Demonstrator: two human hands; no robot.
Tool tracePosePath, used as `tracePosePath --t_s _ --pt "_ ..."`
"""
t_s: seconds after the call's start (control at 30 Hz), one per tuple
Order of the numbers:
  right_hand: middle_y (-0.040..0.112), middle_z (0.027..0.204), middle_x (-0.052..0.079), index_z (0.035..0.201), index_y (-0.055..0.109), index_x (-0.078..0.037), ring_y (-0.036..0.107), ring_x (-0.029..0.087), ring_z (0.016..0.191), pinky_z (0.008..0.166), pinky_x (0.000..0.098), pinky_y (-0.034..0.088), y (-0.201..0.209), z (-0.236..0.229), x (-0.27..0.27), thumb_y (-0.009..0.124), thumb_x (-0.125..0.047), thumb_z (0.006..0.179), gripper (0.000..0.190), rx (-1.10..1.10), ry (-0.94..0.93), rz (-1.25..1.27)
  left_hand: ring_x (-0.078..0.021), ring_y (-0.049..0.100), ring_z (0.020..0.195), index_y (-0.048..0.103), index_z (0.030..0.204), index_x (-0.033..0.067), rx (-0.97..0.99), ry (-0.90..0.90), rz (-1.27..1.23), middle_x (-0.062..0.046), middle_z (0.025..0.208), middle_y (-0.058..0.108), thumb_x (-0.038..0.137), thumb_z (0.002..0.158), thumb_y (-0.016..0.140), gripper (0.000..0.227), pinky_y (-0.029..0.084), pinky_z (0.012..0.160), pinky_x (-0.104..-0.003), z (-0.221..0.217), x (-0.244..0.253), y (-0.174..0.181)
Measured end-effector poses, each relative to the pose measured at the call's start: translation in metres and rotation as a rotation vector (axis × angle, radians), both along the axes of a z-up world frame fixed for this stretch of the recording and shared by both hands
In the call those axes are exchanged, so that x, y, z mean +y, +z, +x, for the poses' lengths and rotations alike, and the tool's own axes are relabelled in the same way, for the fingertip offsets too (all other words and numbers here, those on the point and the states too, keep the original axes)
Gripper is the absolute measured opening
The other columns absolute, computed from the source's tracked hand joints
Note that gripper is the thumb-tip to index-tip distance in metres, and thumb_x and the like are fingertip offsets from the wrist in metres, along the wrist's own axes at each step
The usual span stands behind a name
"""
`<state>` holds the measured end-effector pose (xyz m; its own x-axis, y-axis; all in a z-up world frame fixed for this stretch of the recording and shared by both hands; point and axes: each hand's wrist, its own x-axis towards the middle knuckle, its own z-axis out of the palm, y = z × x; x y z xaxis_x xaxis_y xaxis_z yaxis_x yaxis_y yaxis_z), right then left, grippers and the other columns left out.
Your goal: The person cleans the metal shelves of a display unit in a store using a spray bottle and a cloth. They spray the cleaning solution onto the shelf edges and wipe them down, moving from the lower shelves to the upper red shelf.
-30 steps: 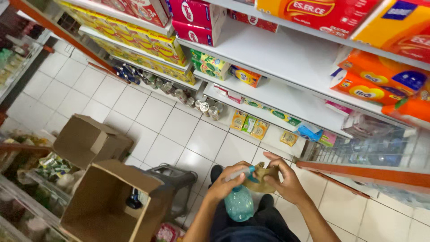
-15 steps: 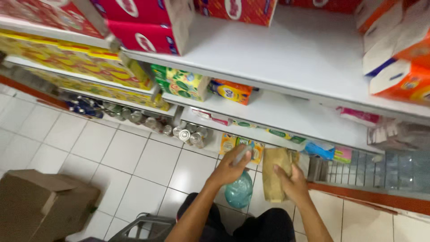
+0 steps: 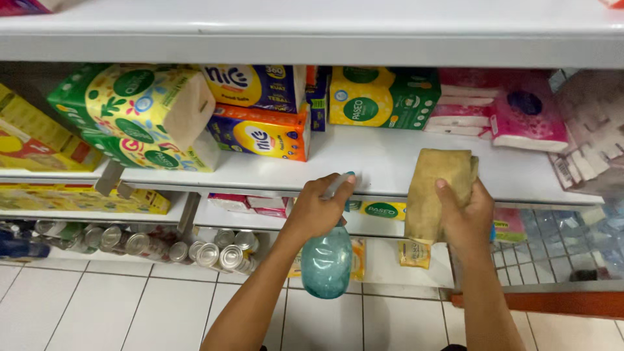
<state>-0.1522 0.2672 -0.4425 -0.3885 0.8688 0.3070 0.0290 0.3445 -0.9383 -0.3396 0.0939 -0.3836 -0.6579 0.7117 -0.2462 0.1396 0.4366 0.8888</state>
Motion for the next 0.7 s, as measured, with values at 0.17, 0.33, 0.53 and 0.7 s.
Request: tracePosePath --t_s 0.17,0.33,0.53,0.7 --pt "0.073 0.101 0.005 0.113 0.068 0.0 0.064 0.009 0.087 0.077 0.0281 0.054 -0.019 -0.005 0.016 0.072 -0.016 0.097 0.023 0.019 -0.044 -0.035 -0.018 0.069 0.05 0.069 0.12 -0.0072 -0.004 -0.128 0.163 -0.014 0.073 0.066 0.049 0.092 0.06 0.064 0.054 0.047 -0.031 0.004 0.006 -0.006" --pt "0.074 0.101 0.004 0.112 0.068 0.001 0.066 0.009 0.086 0.077 0.0278 0.054 -0.022 -0.01 0.018 0.072 -0.015 0.096 0.022 0.072 -0.026 -0.015 -0.017 0.069 0.048 0.069 0.116 -0.0037 0.063 -0.164 0.173 -0.01 0.067 0.067 0.048 0.091 0.061 0.058 0.054 0.047 -0.032 0.014 0.02 -0.003" --pt "0.075 0.101 0.006 0.112 0.069 0.001 0.067 0.01 0.088 0.08 0.0278 0.054 -0.027 -0.005 0.022 0.073 -0.015 0.097 0.023 0.03 -0.064 0.089 -0.0167 0.066 0.047 0.071 0.114 -0.0039 0.111 -0.202 0.184 -0.011 0.061 0.065 0.048 0.094 0.06 0.056 0.053 0.048 -0.034 0.029 0.035 -0.003" --pt "0.073 0.108 0.005 0.117 0.067 -0.001 0.066 0.009 0.093 0.083 0.0268 0.055 -0.019 -0.004 0.015 0.074 -0.015 0.093 0.029 0.244 0.014 -0.086 -0.0241 0.065 0.05 0.068 0.114 -0.0009 0.15 -0.228 0.142 -0.012 0.058 0.064 0.044 0.095 0.06 0.049 0.053 0.054 -0.038 0.044 0.044 -0.004"
